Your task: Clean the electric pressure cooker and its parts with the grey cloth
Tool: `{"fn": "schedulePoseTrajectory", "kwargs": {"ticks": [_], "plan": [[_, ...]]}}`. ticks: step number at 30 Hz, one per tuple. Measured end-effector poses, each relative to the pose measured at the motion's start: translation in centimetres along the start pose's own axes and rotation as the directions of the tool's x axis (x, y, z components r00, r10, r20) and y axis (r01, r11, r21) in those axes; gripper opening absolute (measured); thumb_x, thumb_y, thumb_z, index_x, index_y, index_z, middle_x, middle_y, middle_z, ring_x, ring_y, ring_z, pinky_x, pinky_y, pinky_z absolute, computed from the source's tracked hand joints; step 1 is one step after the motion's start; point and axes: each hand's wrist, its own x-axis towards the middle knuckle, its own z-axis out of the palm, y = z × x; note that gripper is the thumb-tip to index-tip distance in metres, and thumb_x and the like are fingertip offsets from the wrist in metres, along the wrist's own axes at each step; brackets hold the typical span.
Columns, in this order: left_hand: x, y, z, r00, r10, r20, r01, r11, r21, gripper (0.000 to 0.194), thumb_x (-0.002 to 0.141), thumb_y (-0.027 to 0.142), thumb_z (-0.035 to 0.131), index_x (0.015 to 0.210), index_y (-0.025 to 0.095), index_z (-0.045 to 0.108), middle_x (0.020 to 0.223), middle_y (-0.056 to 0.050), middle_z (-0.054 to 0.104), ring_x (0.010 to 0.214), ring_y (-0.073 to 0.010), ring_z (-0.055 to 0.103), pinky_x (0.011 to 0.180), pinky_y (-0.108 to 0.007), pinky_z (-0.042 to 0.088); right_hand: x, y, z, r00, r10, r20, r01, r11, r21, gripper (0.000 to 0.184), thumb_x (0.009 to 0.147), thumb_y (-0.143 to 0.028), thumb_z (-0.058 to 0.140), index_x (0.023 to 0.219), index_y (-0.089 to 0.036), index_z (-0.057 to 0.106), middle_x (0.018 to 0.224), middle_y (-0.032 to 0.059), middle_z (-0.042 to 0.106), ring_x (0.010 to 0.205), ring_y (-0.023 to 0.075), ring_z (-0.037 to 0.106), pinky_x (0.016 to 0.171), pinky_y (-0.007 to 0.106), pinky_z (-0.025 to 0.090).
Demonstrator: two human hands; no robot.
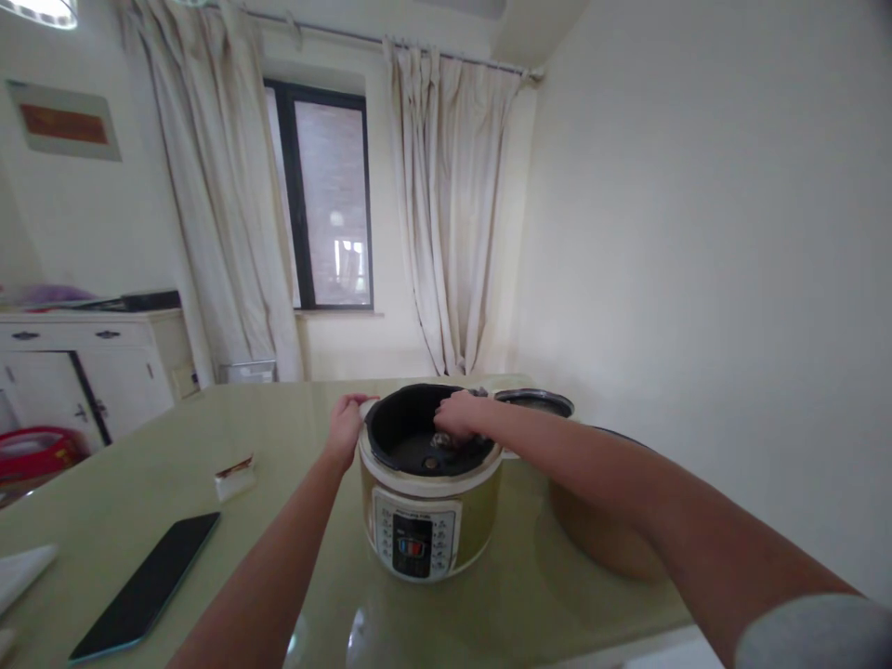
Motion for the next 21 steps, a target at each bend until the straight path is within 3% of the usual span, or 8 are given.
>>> {"fn": "schedulePoseTrajectory", "kwargs": {"ticks": [3, 6, 8, 10, 13, 17, 19, 21], "plan": [[0.0, 0.6, -0.4, 0.999, 0.008, 0.032, -0.010, 0.997, 0.080, 0.014, 0.083, 0.031, 0.053, 0.086, 0.021, 0.063, 0.089, -0.008, 0.078, 0.091, -0.0254, 0.073, 0.097, -0.044, 0.057, -2.1, 0.1, -1.7, 0.999, -0.044, -0.008, 0.045, 0.958, 0.282, 0.057, 0.076, -0.046, 0.089, 0.126, -0.022, 0.076, 0.127, 0.0094, 0.075, 0.116, 0.0279, 0.070, 0.097, 0.035, 0.053], [0.6, 2.1, -1.2, 0.997, 0.035, 0.073, -0.049, 0.979, 0.197, 0.008, 0.078, 0.025, 0.058, 0.076, 0.022, 0.064, 0.078, -0.007, 0.072, 0.094, -0.0285, 0.070, 0.101, -0.047, 0.054, -5.2, 0.1, -2.8, 0.965, 0.025, -0.262, 0.088, 0.907, 0.412, 0.094, 0.076, -0.059, 0.088, 0.156, -0.024, 0.052, 0.151, 0.0116, 0.060, 0.133, 0.0271, 0.060, 0.108, 0.034, 0.047], [1.1, 3.7, -1.3, 0.993, 0.065, 0.099, -0.089, 0.962, 0.260, 0.004, 0.073, 0.022, 0.062, 0.071, 0.023, 0.065, 0.074, -0.006, 0.069, 0.098, -0.0309, 0.069, 0.105, -0.049, 0.051, -7.7, -0.5, -2.2, 0.885, 0.161, -0.436, 0.029, 0.917, 0.398, 0.080, 0.085, -0.055, 0.082, 0.151, -0.020, 0.055, 0.146, 0.0133, 0.062, 0.132, 0.0270, 0.060, 0.110, 0.037, 0.045], [1.4, 5.3, -0.5, 0.979, 0.144, 0.145, -0.181, 0.943, 0.281, 0.004, 0.071, 0.021, 0.066, 0.073, 0.024, 0.067, 0.082, -0.007, 0.072, 0.105, -0.0314, 0.069, 0.108, -0.045, 0.049, -10.0, -1.8, -0.3, 0.745, 0.313, -0.589, -0.048, 0.906, 0.421, 0.048, 0.099, -0.047, 0.069, 0.136, -0.017, 0.064, 0.133, 0.0126, 0.068, 0.125, 0.0252, 0.061, 0.109, 0.037, 0.044], [0.4, 6.9, 2.9, 0.909, 0.228, 0.348, -0.318, 0.920, 0.230, 0.010, 0.073, 0.029, 0.072, 0.083, 0.026, 0.071, 0.092, -0.008, 0.077, 0.102, -0.0297, 0.071, 0.102, -0.039, 0.053, -11.9, -4.9, 4.0, 0.583, 0.421, -0.695, -0.032, 0.867, 0.497, 0.027, 0.106, -0.040, 0.058, 0.119, -0.019, 0.070, 0.118, 0.0076, 0.072, 0.113, 0.0216, 0.063, 0.103, 0.036, 0.044], [-2.4, 5.6, 8.7, 0.759, -0.083, 0.645, -0.172, 0.931, 0.321, 0.024, 0.064, 0.035, 0.079, 0.086, 0.028, 0.073, 0.074, -0.007, 0.077, 0.075, -0.0315, 0.074, 0.086, -0.044, 0.059, -11.7, -8.3, 8.5, 0.448, 0.418, -0.790, -0.018, 0.888, 0.460, 0.024, 0.109, -0.029, 0.046, 0.107, -0.022, 0.069, 0.113, 0.0071, 0.072, 0.120, 0.0235, 0.058, 0.109, 0.041, 0.038], [-3.6, 4.0, 10.6, 0.777, -0.108, 0.621, -0.150, 0.925, 0.349, 0.028, 0.059, 0.036, 0.081, 0.085, 0.028, 0.073, 0.064, -0.006, 0.073, 0.066, -0.0338, 0.072, 0.079, -0.049, 0.059, -11.1, -9.0, 9.5, 0.370, 0.440, -0.818, -0.035, 0.887, 0.461, 0.025, 0.108, -0.026, 0.043, 0.112, -0.022, 0.068, 0.120, 0.0089, 0.069, 0.125, 0.0239, 0.055, 0.111, 0.042, 0.035], [-4.2, 2.4, 11.4, 0.854, 0.000, 0.521, -0.182, 0.937, 0.299, 0.025, 0.059, 0.038, 0.080, 0.081, 0.029, 0.072, 0.056, -0.004, 0.067, 0.062, -0.0355, 0.071, 0.074, -0.050, 0.059, -10.5, -9.1, 10.0, 0.325, 0.445, -0.834, -0.047, 0.889, 0.456, 0.027, 0.105, -0.025, 0.043, 0.121, -0.022, 0.065, 0.125, 0.0099, 0.067, 0.123, 0.0235, 0.055, 0.111, 0.042, 0.035]]}}
